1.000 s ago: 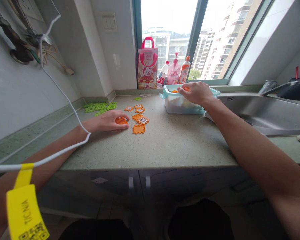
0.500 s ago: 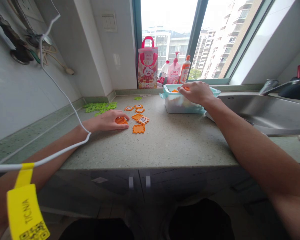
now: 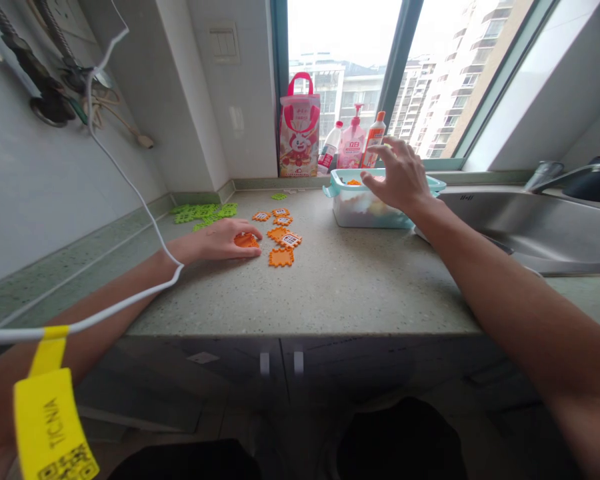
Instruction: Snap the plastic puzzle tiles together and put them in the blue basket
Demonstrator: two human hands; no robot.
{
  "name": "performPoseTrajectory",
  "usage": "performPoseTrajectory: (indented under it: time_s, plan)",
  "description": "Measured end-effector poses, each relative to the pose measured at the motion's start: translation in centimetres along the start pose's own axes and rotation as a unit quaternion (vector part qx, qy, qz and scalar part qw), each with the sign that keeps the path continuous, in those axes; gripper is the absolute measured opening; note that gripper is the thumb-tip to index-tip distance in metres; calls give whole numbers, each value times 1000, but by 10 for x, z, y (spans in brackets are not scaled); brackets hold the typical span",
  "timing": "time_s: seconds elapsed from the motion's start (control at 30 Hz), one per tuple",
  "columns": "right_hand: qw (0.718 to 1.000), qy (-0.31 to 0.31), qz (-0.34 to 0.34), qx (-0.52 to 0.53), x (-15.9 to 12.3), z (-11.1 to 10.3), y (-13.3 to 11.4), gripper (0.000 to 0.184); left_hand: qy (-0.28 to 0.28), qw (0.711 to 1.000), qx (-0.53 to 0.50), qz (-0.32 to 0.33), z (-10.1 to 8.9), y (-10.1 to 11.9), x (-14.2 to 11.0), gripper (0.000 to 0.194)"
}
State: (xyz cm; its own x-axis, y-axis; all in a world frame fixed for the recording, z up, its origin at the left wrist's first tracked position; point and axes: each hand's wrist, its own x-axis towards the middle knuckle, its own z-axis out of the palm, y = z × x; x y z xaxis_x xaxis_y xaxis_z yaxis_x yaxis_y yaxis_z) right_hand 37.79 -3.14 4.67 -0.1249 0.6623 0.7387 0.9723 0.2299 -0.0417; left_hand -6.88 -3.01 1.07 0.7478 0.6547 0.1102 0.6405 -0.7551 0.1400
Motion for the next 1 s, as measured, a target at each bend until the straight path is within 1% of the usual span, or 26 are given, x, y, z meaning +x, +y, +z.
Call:
performPoseTrajectory:
  time_s: [0.13, 0.27, 0.37, 0.43, 0.5, 0.63, 0.73, 0.83, 1.0]
  plan:
    - [999, 31, -4, -5, -2, 0, -5, 66, -1, 1000, 2, 0, -1, 2, 0, 55]
    - [999, 31, -7, -6, -5, -2, -15, 73, 4, 1000, -4, 4, -1, 2, 0, 53]
    - [999, 19, -28, 11, -6, -3, -31, 75, 7, 1000, -10, 5, 0, 2, 0, 52]
    - [997, 5, -66, 40, -8, -1, -45, 70, 5, 1000, -10, 6, 0, 1, -1, 52]
    - [989, -9, -125, 84, -11, 6, -60, 60, 5, 1000, -9, 7, 1, 0, -1, 52]
    - [948, -35, -253, 187, -24, 29, -89, 36, 8, 1000, -7, 8, 2, -1, 0, 55]
    - [923, -73, -304, 226, -35, 42, -105, 26, 16, 1000, -6, 2, 3, 1, 0, 61]
    - [912, -103, -318, 240, -40, 43, -116, 24, 32, 999, -2, 5, 3, 4, 1, 65]
    - [917, -120, -300, 235, -43, 33, -125, 28, 64, 998, -2, 17, 3, 8, 0, 69]
